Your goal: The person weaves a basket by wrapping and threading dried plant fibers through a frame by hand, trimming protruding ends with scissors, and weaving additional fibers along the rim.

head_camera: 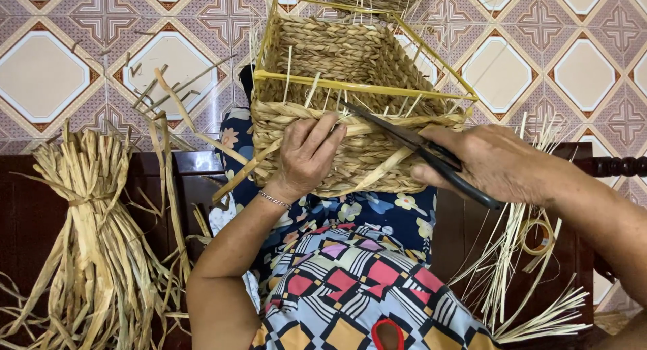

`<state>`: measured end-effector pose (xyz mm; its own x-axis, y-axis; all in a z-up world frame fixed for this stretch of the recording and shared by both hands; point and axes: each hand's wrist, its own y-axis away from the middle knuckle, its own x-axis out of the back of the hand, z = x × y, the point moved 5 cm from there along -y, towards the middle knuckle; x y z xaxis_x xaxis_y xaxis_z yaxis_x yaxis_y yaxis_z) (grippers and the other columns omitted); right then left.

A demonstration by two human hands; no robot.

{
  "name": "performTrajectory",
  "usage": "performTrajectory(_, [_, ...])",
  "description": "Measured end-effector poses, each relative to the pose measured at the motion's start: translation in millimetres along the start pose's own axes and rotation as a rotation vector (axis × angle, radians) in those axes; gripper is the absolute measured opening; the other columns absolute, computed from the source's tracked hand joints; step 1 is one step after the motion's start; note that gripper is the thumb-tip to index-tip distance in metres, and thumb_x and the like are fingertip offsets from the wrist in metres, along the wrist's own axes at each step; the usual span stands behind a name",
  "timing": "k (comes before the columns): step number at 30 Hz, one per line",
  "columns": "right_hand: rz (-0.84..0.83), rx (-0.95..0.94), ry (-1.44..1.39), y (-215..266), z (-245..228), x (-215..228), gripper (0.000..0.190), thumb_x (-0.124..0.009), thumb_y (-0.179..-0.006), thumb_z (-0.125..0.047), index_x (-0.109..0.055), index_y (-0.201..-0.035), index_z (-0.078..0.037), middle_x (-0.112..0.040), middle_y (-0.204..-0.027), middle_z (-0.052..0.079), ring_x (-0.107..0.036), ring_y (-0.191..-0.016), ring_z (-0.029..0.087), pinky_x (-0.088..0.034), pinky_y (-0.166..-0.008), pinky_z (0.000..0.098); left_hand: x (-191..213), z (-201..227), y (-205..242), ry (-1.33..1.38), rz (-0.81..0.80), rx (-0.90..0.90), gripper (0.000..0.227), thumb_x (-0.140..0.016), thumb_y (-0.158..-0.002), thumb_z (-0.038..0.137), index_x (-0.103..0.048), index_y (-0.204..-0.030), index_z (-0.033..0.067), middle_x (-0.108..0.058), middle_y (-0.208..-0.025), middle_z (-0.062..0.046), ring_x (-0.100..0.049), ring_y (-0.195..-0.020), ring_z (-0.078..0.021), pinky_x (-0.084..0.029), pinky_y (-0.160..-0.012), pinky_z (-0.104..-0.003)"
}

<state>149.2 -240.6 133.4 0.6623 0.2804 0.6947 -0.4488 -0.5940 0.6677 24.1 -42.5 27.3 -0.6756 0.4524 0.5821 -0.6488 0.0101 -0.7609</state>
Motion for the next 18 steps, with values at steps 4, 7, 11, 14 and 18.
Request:
performTrajectory(4, [0.018,0.057,0.059,-7.5,-9.4,5.6,0.075,-0.045,-0.084,-0.075,-0.069,-0.113,-0.01,-0.059,-0.048,0.007,-0.063,-0.04,0.022,-0.055,-0.041,0.0432,1.7,0.5,-1.8,-0.018,-0.005,-0.004,0.024,-0.076,-0.091,0.006,-0.075,-0.115,0.004,-0.063,-0.135,-0.004,-0.057,-0.103,-0.0217,-0.048,-0.089,-0.037])
performTrajectory(7, [0.061,0.101,0.029,-11.7,-13.8,5.1,0.079,-0.045,-0.083,-0.072,-0.062,-0.129,-0.01,-0.059,-0.049,0.01,-0.062,-0.036,0.023,-0.053,-0.039,0.0439,3.0,0.3,-3.1,-0.027,-0.023,-0.013,0.024,-0.075,-0.091,0.007,-0.075,-0.115,0.004,-0.065,-0.135,-0.005,-0.056,-0.101,-0.0222,-0.048,-0.089,-0.038])
performTrajectory(11, [0.03,0.173,-0.037,-14.3,-7.5,-10.4,0.066,-0.044,-0.088,-0.062,-0.063,-0.124,-0.01,-0.059,-0.048,0.009,-0.06,-0.037,0.024,-0.054,-0.037,0.0436,2.5,-0.2,-1.2,-0.019,-0.02,-0.013,0.022,-0.075,-0.093,0.008,-0.075,-0.114,0.0038,-0.065,-0.135,-0.005,-0.057,-0.102,-0.0226,-0.048,-0.09,-0.038])
performTrajectory(14, [0.062,0.221,-0.052,-9.7,-11.9,-13.3,0.059,-0.046,-0.092,-0.057,-0.065,-0.118,-0.008,-0.058,-0.045,0.009,-0.06,-0.037,0.024,-0.053,-0.04,0.0437,2.1,-0.1,-1.1,-0.025,-0.01,-0.021,0.02,-0.076,-0.095,0.009,-0.075,-0.114,0.0035,-0.065,-0.136,-0.005,-0.057,-0.102,-0.0225,-0.048,-0.09,-0.038])
performTrajectory(18, [0.127,0.26,-0.018,-9.5,-4.3,-26.7,0.051,-0.045,-0.095,-0.05,-0.064,-0.111,-0.005,-0.054,-0.045,0.01,-0.059,-0.04,0.027,-0.051,-0.044,0.0453,2.7,1.2,-2.1,-0.045,-0.036,-0.022,0.021,-0.076,-0.093,0.009,-0.076,-0.113,0.0035,-0.065,-0.135,-0.006,-0.057,-0.101,-0.0234,-0.048,-0.089,-0.039])
